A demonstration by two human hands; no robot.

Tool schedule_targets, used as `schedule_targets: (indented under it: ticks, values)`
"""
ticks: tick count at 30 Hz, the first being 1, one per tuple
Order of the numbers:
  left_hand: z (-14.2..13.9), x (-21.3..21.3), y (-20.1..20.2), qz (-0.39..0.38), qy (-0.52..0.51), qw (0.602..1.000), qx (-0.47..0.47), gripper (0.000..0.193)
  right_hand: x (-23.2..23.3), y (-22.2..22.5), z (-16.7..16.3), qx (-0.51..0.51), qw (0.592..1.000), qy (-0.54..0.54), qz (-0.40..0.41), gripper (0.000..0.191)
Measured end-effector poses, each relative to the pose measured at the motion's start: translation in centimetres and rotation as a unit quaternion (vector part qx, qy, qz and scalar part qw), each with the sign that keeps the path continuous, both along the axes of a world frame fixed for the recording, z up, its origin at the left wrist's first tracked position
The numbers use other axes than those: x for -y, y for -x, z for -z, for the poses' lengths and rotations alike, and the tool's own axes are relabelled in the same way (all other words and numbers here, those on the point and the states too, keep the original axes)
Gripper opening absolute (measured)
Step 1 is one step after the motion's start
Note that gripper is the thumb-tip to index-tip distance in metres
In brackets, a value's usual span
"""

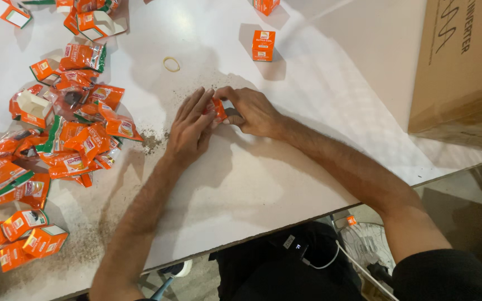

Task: The person picks up small orange product boxes, opens a plastic pouch, places a box inside, and presses the pouch closed, setting packed pouches with the other pouches on the table beside a cardboard shipping box.

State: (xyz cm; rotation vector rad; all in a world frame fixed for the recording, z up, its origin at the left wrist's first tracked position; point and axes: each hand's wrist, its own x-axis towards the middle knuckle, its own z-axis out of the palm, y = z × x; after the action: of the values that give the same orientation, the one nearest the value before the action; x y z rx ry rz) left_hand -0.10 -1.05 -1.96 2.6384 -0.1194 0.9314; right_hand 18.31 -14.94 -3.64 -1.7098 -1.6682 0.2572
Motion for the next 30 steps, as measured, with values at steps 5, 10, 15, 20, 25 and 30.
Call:
schedule_targets:
  ticks: [5, 10, 15, 20, 25, 30]
  values:
    - [-1.0, -0.5, 0.4, 0.029, -0.043, 0.999, -0.016, 0.027, -0.8, -0.6, 0.1, 0.095, 0.99, -0.089, -0.054, 0.06]
    - [0.5, -2.6, -0.5, -0.022, 0.12, 0.992, 0.039, 0.04, -1.8, -4.5, -1.2, 0.314, 0.928, -0.023, 0.199, 0.068]
    - [1.9, -10.9, -6.1, -0.181, 0.17, 0.969, 0.005, 0.062, -1.4, -4.8, -0.7, 0.254, 0.944, -0.133, 0.161, 0.079]
    - [-1.7, -24.1, -13.2, -0.387, -0.035, 0.922, -0.002, 0.09, -2.1, -4.1, -1.3, 0.183, 0.978, -0.075, 0.072, 0.067]
    - [-4.4, -32.0, -13.8, -0.543, 0.144, 0.809, -0.174, 0.12, -2.0, -4.2, -2.4, 0.146, 0.984, -0.015, 0.106, 0.065]
    - [-4.3, -34.0, -12.7, -0.488, 0.11, 0.806, -0.318, 0.109, -2.0, -4.0, -2.8, 0.136, 0.983, -0.009, 0.119, 0.063]
